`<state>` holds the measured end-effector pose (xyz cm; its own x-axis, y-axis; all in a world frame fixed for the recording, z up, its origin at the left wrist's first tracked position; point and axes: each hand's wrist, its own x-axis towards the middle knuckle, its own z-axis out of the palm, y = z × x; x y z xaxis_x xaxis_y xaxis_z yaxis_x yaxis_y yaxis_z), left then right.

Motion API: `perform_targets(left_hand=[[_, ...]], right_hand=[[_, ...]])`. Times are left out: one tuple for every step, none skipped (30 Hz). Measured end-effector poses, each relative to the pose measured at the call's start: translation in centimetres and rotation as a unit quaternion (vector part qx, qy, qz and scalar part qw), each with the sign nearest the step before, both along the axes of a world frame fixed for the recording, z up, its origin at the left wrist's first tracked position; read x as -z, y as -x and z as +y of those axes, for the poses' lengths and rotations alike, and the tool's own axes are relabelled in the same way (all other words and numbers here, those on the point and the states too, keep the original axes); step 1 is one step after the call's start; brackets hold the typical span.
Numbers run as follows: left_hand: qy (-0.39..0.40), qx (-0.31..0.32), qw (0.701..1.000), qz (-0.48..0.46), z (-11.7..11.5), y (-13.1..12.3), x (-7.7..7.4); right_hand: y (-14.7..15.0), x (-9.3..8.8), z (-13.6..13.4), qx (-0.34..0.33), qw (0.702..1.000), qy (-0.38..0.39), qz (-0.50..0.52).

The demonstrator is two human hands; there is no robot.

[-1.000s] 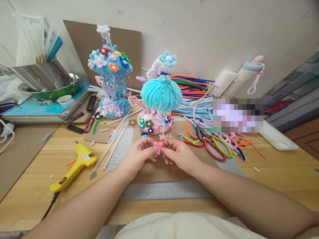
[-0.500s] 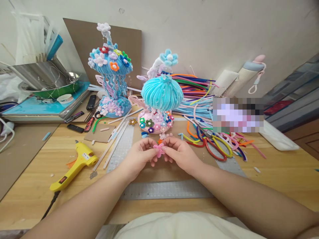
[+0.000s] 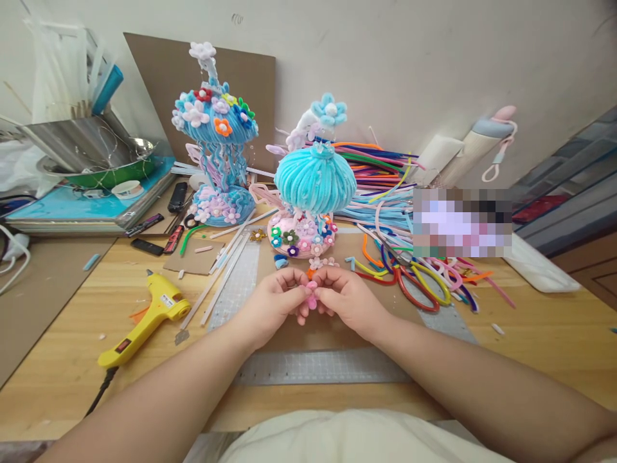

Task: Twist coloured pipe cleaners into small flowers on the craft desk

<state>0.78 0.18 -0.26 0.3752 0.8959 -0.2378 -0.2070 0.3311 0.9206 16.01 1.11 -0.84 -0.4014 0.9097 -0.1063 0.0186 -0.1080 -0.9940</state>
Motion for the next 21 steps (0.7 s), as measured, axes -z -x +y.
perform_targets(left_hand=[[0.008,-0.009,1.000,-0.009,0.08,0.05,-0.06],[0.017,-0.015,1.000,-0.015,0.15,0.11,-0.13],[0.025,-0.018,0.999,-0.019,0.20,0.19,-0.20],[0.032,-0.016,0.999,-0.020,0.24,0.27,-0.26],[0.037,-0.010,0.999,-0.020,0.24,0.34,-0.30],[0.040,-0.002,0.999,-0.021,0.23,0.40,-0.30],[0.043,0.006,0.999,-0.022,0.20,0.45,-0.28],[0.044,0.011,0.999,-0.023,0.16,0.48,-0.23],[0.044,0.013,0.999,-0.024,0.12,0.50,-0.16],[0.043,0.014,0.999,-0.023,0.08,0.50,-0.09],[0.042,0.015,0.999,-0.021,0.05,0.48,-0.02],[0.041,0.015,0.999,-0.018,0.03,0.46,0.05],[0.040,0.015,0.999,-0.014,0.01,0.41,0.10],[0.039,0.015,0.999,-0.011,0.01,0.36,0.13],[0.041,0.014,0.999,-0.009,0.00,0.29,0.15],[0.044,0.011,0.999,-0.008,0.00,0.20,0.16],[0.048,0.005,0.999,-0.011,-0.01,0.10,0.16],[0.052,-0.002,0.999,-0.015,-0.02,0.00,0.14],[0.056,-0.009,0.998,-0.021,-0.03,-0.10,0.13],[0.059,-0.015,0.998,-0.028,-0.04,-0.20,0.11],[0.061,-0.018,0.997,-0.033,-0.06,-0.27,0.09]], right_hand=[[-0.05,-0.06,0.00,0.000,1.000,0.002,0.002],[-0.11,-0.11,0.00,-0.001,1.000,0.006,0.007],[-0.16,-0.15,-0.01,-0.002,1.000,0.010,0.016],[-0.20,-0.18,-0.03,-0.002,1.000,0.015,0.025],[-0.22,-0.19,-0.05,-0.001,0.999,0.019,0.032],[-0.22,-0.18,-0.08,0.000,0.999,0.021,0.036],[-0.20,-0.16,-0.11,0.002,0.999,0.022,0.036],[-0.16,-0.13,-0.15,0.004,0.999,0.021,0.032],[-0.11,-0.11,-0.19,0.006,0.999,0.020,0.024],[-0.05,-0.08,-0.24,0.007,1.000,0.019,0.017],[0.00,-0.06,-0.29,0.008,1.000,0.018,0.011],[0.05,-0.05,-0.33,0.009,1.000,0.018,0.008],[0.10,-0.05,-0.37,0.009,1.000,0.019,0.008],[0.15,-0.05,-0.40,0.008,1.000,0.018,0.010],[0.19,-0.05,-0.41,0.008,1.000,0.017,0.013],[0.24,-0.04,-0.42,0.010,1.000,0.017,0.016],[0.28,-0.04,-0.43,0.013,1.000,0.016,0.018],[0.31,-0.03,-0.42,0.017,1.000,0.015,0.020],[0.34,-0.02,-0.41,0.022,0.999,0.015,0.021],[0.35,-0.01,-0.40,0.027,0.999,0.016,0.021],[0.35,0.01,-0.38,0.030,0.999,0.017,0.020]])
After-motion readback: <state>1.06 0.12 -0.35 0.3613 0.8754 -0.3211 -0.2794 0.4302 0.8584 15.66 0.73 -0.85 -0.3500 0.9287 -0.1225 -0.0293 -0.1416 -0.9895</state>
